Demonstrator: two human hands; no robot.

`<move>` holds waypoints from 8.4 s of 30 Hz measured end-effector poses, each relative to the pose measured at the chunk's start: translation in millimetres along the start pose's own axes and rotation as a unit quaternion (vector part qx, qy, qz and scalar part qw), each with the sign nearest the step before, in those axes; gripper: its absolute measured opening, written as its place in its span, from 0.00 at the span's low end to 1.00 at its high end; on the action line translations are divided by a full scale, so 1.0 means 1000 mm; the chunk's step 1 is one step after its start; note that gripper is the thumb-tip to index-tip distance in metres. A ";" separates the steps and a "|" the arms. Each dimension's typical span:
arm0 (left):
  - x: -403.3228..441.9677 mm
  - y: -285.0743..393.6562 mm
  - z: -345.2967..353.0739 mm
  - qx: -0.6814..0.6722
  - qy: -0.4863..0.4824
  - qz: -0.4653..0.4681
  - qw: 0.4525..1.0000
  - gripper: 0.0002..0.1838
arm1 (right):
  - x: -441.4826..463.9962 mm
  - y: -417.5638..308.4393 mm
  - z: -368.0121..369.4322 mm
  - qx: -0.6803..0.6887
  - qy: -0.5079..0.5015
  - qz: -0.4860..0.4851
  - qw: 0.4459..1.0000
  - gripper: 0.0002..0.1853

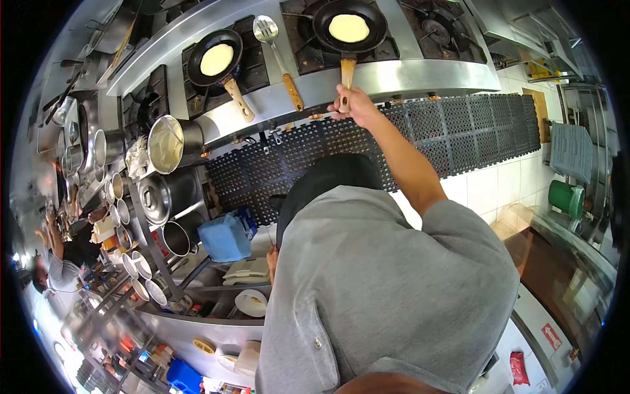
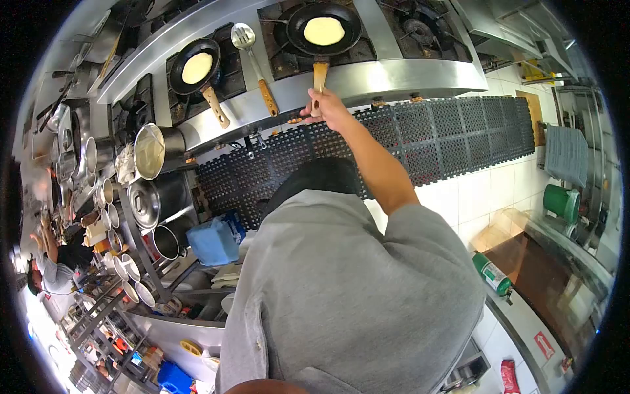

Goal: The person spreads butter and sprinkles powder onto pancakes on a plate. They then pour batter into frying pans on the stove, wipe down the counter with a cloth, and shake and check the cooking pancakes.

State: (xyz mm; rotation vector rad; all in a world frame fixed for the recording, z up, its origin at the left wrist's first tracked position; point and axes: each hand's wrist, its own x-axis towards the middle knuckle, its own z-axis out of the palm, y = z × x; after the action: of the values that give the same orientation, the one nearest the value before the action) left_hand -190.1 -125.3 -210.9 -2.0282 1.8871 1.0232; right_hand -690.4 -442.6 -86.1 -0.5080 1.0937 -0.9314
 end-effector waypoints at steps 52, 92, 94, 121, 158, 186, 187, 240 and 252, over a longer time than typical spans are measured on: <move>-0.010 -0.016 0.052 -0.084 0.032 0.000 0.996 0.17 | -0.013 -0.041 -0.108 -0.443 0.179 -0.052 0.877 0.15; -0.037 -0.009 0.067 -0.162 0.039 -0.048 0.985 0.17 | -0.019 -0.043 -0.069 -0.269 0.107 0.006 0.957 0.09; -0.037 -0.009 0.068 -0.167 0.042 -0.052 0.984 0.17 | -0.023 -0.045 -0.059 -0.244 0.081 0.024 0.966 0.09; -0.072 0.062 0.076 -0.390 0.142 -0.173 0.893 0.17 | -0.007 -0.047 -0.042 -0.565 0.373 -0.296 0.674 0.20; -0.258 0.036 -0.086 -0.600 0.527 -0.363 0.480 0.20 | 0.000 0.334 0.499 -0.678 -0.644 -0.224 0.276 0.06; -0.359 -0.007 -0.220 -0.583 0.492 -0.350 0.543 0.17 | 0.069 0.435 0.569 -0.752 -0.634 -0.127 0.128 0.16; -0.356 -0.009 -0.227 -0.565 0.493 -0.357 0.557 0.17 | 0.074 0.433 0.578 -0.749 -0.640 -0.129 0.112 0.16; -0.232 -0.037 -0.127 -0.353 0.623 -0.649 0.257 0.14 | 0.103 0.500 0.670 -0.678 -0.723 -0.114 -0.060 0.15; -0.268 -0.022 -0.106 -0.316 0.674 -0.566 0.354 0.23 | 0.056 0.425 0.579 -0.731 -0.673 -0.077 0.081 0.18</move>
State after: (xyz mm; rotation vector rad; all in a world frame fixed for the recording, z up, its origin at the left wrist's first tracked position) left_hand -119.9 34.2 19.7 -3.8020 -0.9141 -0.8414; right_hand 7.8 -310.2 -201.3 -2.4424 -0.4394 1.1993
